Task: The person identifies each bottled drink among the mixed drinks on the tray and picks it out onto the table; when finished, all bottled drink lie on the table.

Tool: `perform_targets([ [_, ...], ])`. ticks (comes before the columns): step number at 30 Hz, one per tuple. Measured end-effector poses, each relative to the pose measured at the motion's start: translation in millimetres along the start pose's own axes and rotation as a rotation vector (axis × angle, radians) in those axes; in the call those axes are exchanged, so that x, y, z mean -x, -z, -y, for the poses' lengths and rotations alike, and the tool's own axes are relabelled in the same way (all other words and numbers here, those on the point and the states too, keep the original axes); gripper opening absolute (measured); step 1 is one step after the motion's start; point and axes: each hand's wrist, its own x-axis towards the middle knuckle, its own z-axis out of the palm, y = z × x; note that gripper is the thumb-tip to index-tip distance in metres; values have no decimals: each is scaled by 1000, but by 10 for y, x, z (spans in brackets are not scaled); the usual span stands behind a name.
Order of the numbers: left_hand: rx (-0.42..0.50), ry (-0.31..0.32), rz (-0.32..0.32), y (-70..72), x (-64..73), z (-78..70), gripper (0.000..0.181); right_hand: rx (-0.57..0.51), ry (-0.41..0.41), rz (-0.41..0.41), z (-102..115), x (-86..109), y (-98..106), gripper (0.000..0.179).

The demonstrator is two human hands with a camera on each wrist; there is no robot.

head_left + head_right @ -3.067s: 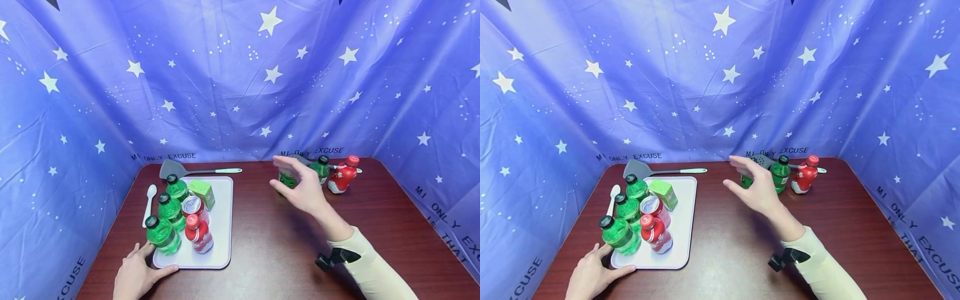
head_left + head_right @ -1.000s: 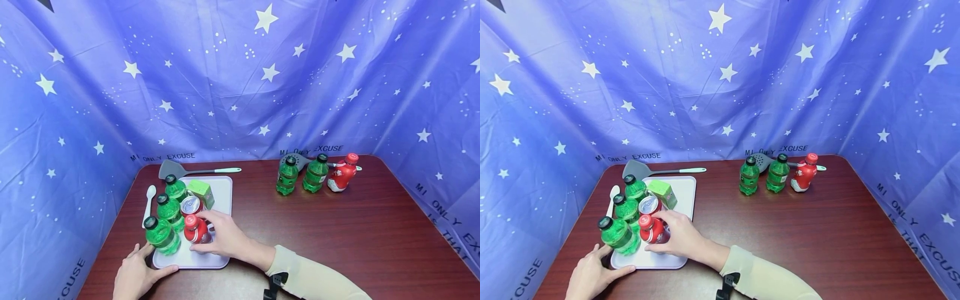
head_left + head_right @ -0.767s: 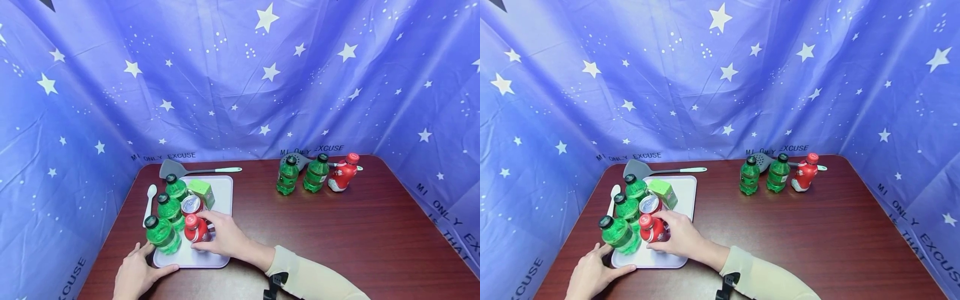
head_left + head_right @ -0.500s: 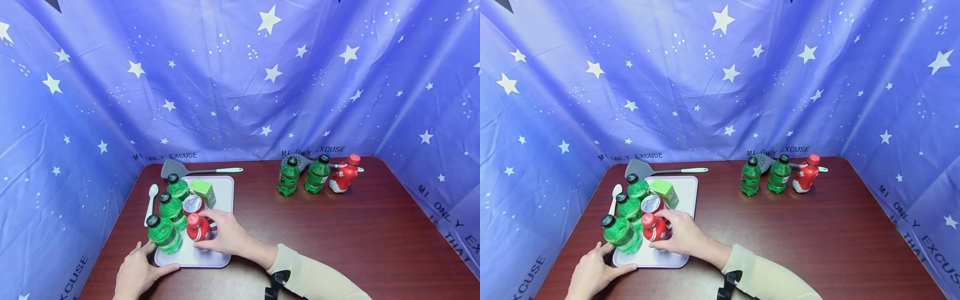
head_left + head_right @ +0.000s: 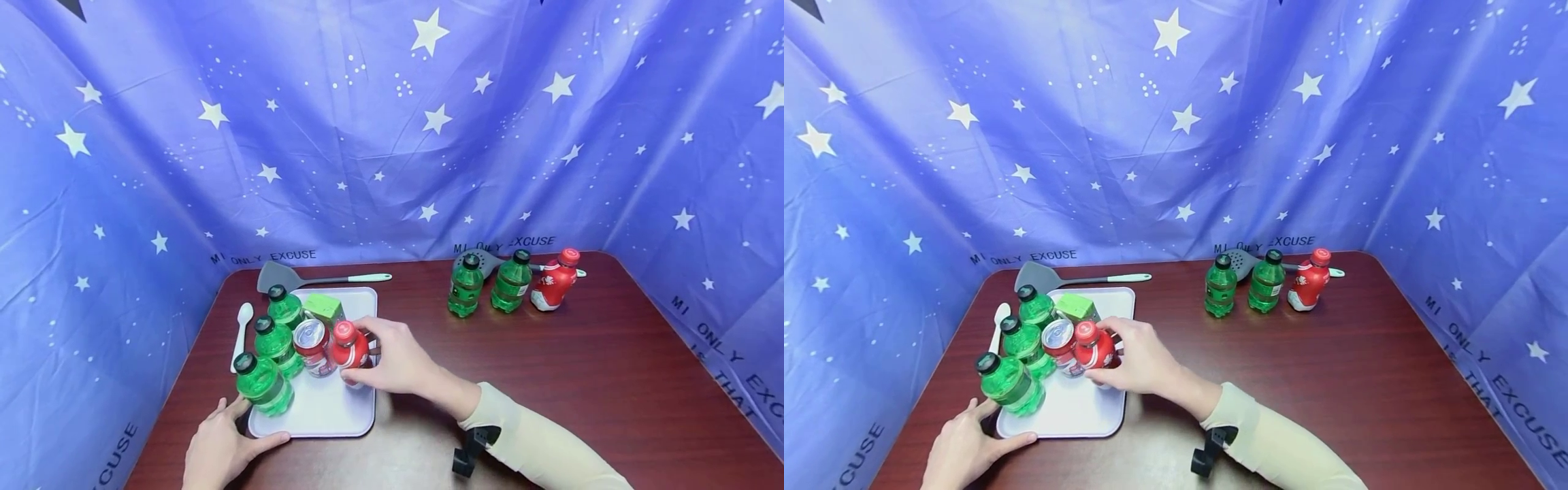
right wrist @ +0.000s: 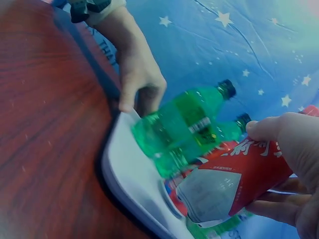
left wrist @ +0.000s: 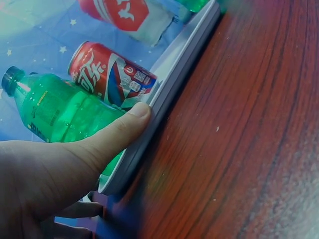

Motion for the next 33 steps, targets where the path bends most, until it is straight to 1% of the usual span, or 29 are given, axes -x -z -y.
perform_targets([
  [4,10,7,6,-10,-13,-7,132,-18,-34,-19,-71,32,137,61],
  [6,16,7,3,-15,-12,-2,131,-43,-63,-22,-108,60,202,61],
  [8,17,4,-2,-16,-10,8,131,-46,-86,-29,-146,90,268,60],
  [11,22,-1,-9,-12,-2,22,130,-22,-108,-53,-214,153,374,60],
  [19,26,18,13,-17,5,23,130,50,-170,-102,-316,357,743,60],
  [23,36,4,1,-15,13,14,129,80,-188,-129,-372,451,912,60],
  [28,36,-12,-17,0,19,7,128,69,-189,-162,-453,563,1088,61],
  [33,39,-13,-20,4,30,15,128,85,-190,-202,-537,698,1231,60],
])
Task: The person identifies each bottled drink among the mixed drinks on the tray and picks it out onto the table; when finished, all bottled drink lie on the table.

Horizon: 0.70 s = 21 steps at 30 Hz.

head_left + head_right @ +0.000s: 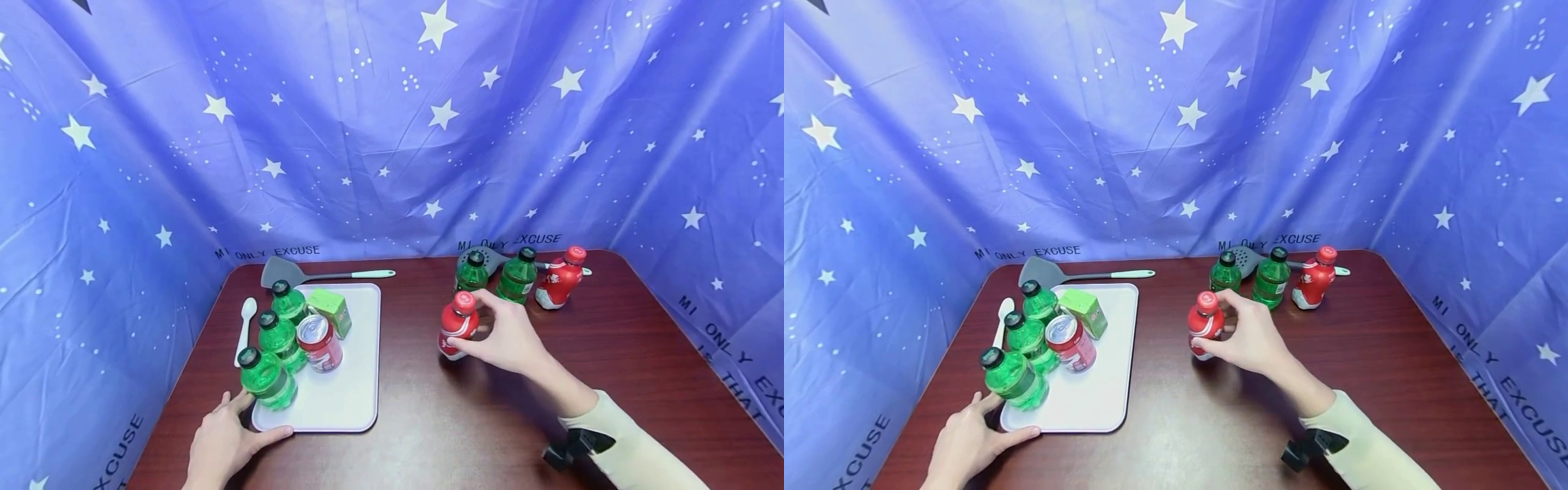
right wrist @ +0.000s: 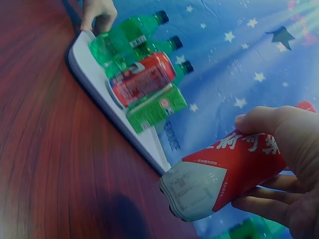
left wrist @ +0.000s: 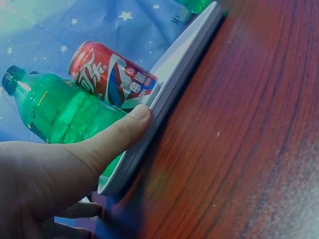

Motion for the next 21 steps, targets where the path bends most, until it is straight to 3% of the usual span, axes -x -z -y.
perform_targets([
  [21,-4,13,8,1,0,-11,129,215,-96,-188,-398,314,636,56],
])
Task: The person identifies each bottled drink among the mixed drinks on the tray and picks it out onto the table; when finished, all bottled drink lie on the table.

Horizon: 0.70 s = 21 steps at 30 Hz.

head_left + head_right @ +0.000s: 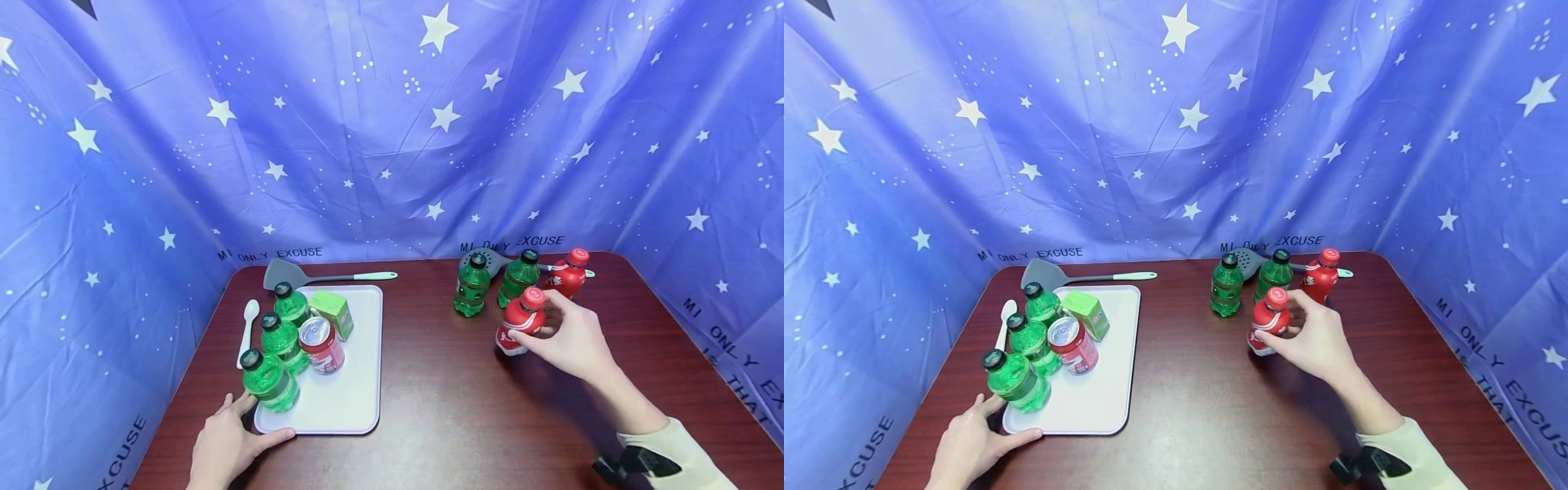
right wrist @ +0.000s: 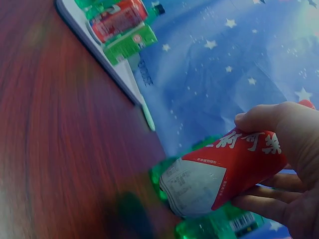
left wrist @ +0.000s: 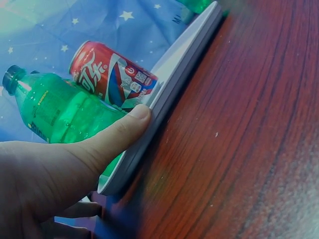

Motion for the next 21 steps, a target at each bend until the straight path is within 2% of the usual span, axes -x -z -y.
perform_targets([
  [10,2,10,4,-3,-12,-2,131,-7,-90,-66,-246,-10,246,58],
  [17,-1,35,24,8,-10,4,132,-43,-151,-92,-461,-46,377,52],
  [21,-10,23,17,0,-9,0,132,15,-221,-98,-586,-42,491,49],
])
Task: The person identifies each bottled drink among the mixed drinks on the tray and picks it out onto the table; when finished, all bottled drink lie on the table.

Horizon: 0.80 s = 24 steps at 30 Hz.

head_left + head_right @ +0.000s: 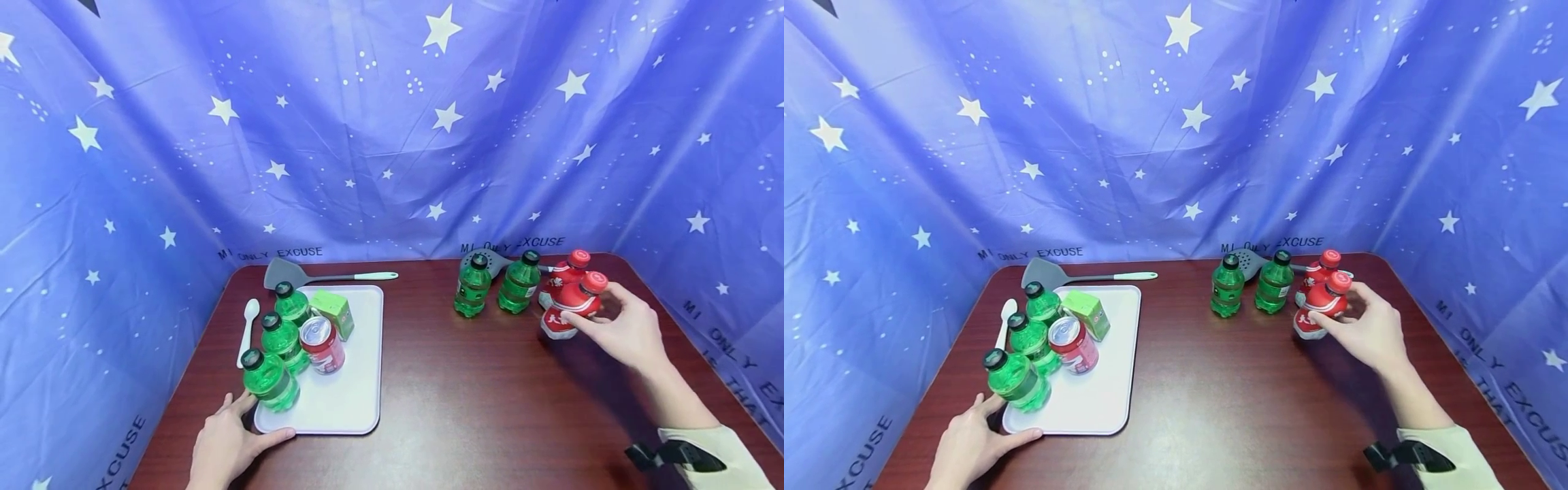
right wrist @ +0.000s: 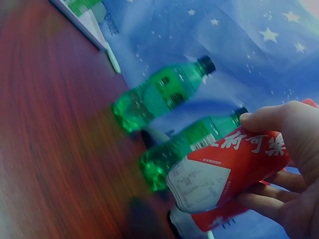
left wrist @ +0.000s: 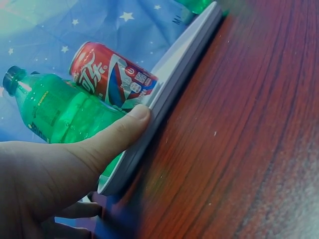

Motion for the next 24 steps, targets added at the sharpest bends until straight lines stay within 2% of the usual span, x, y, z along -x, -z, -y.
perform_targets([
  [4,-9,-12,-13,-6,3,-1,132,66,-68,-21,-106,-22,109,49],
  [10,-9,-22,-25,0,13,7,131,84,-142,-45,-210,-60,208,55],
  [17,-4,-27,-33,0,15,5,130,149,-176,-81,-339,-180,260,65],
  [24,9,-27,-38,-10,30,6,129,198,-215,-123,-450,-306,240,68],
])
